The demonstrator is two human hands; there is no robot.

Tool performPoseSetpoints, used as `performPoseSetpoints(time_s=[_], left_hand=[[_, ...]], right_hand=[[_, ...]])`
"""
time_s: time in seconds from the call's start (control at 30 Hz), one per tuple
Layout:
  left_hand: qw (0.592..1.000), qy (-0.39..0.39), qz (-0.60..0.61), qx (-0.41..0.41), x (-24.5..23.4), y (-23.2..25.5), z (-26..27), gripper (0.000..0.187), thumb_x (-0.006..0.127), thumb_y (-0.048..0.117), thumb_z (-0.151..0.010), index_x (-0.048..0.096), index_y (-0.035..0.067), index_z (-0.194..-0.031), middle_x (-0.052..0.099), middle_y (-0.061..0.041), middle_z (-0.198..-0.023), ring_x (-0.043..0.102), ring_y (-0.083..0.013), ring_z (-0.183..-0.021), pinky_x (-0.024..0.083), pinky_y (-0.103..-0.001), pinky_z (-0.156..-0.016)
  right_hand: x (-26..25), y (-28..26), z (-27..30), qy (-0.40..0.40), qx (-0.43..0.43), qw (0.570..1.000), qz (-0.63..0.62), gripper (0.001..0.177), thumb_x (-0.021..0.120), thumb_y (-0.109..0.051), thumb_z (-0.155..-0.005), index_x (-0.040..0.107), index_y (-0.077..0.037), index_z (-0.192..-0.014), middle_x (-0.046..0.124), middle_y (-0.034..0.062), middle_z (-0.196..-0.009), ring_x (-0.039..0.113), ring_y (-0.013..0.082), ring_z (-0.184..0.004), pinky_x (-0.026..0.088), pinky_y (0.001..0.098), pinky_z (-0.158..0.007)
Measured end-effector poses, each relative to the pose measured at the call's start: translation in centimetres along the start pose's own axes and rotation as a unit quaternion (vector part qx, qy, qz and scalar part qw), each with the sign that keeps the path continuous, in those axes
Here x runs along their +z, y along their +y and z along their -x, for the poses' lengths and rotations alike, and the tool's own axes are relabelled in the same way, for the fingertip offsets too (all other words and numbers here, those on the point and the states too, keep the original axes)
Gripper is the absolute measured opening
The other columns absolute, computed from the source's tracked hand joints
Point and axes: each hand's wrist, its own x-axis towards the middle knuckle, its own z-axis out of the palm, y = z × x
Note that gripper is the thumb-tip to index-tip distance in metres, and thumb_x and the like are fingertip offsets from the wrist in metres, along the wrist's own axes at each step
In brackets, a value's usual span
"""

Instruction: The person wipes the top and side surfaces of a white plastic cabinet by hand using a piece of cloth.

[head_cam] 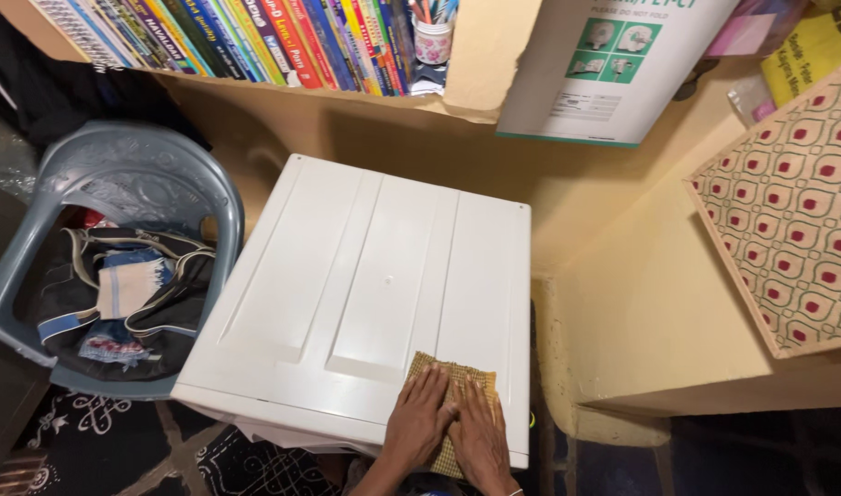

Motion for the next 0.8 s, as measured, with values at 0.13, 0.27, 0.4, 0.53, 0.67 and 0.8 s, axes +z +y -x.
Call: performPoseSetpoints(time_s=[0.13,0.27,0.4,0.53,0.67,0.8], left_hand=[[0.995,0.016,-0.095,0.009,-0.2,-0.9,-2.6,0.065,0.026,0.048,-0.108,0.03,0.005,-0.157,0.025,-0.012,-0.166,0.017,-0.0273,-0.154,0.012,-0.044,-0.122],[0.994,0.027,-0.102,-0.036,-1.8,-3.3,-5.5,0.064,0.026,0.048,-0.106,0.032,0.008,-0.157,0.027,-0.011,-0.167,0.02,-0.0272,-0.153,0.016,-0.042,-0.124],[0.989,0.072,-0.132,-0.017,-2.1,-5.6,-5.4,0.061,0.024,0.042,-0.108,0.032,0.007,-0.157,0.029,-0.012,-0.165,0.022,-0.0263,-0.153,0.016,-0.043,-0.124],[0.986,0.061,-0.155,-0.016,-1.3,-5.9,-1.6,0.059,0.025,0.035,-0.106,0.032,0.004,-0.156,0.03,-0.013,-0.162,0.022,-0.0269,-0.151,0.015,-0.044,-0.123],[0.982,0.053,-0.179,-0.009,-1.6,-5.5,2.3,0.059,0.029,0.03,-0.103,0.035,0.001,-0.154,0.032,-0.015,-0.163,0.024,-0.0271,-0.152,0.016,-0.044,-0.123],[0.986,0.041,-0.163,-0.023,-2.2,-6.0,0.6,0.057,0.03,0.029,-0.104,0.035,0.001,-0.154,0.032,-0.015,-0.162,0.024,-0.0269,-0.152,0.016,-0.044,-0.123]], right_hand=[[0.4,-0.2,-2.3,-0.002,-0.015,0.998,0.056,0.066,0.038,-0.035,-0.102,0.018,-0.012,-0.161,0.014,0.0075,-0.169,0.007,0.0224,-0.156,0.004,0.0452,-0.125],[0.0,-1.6,-6.9,0.008,-0.036,0.999,0.017,0.061,0.029,-0.039,-0.108,0.017,-0.011,-0.16,0.013,0.0086,-0.17,0.005,0.0233,-0.158,0.002,0.0454,-0.126],[0.0,-3.2,-7.8,0.026,-0.068,0.997,0.028,0.066,0.028,-0.039,-0.105,0.013,-0.011,-0.163,0.011,0.0135,-0.169,0.005,0.0263,-0.157,0.002,0.0458,-0.126],[0.5,-4.4,-4.9,-0.031,-0.083,0.995,0.055,0.069,0.031,-0.038,-0.103,0.009,-0.012,-0.163,0.01,0.013,-0.17,0.003,0.0269,-0.157,0.0,0.0465,-0.125],[1.5,-5.0,-2.5,-0.036,-0.106,0.991,0.07,0.069,0.035,-0.039,-0.103,0.01,-0.012,-0.162,0.011,0.011,-0.169,0.002,0.0264,-0.156,-0.003,0.0493,-0.124],[1.4,-5.2,-3.6,-0.026,-0.108,0.992,0.063,0.071,0.036,-0.04,-0.102,0.011,-0.013,-0.162,0.013,0.0096,-0.17,0.003,0.0255,-0.156,-0.001,0.0485,-0.124]])
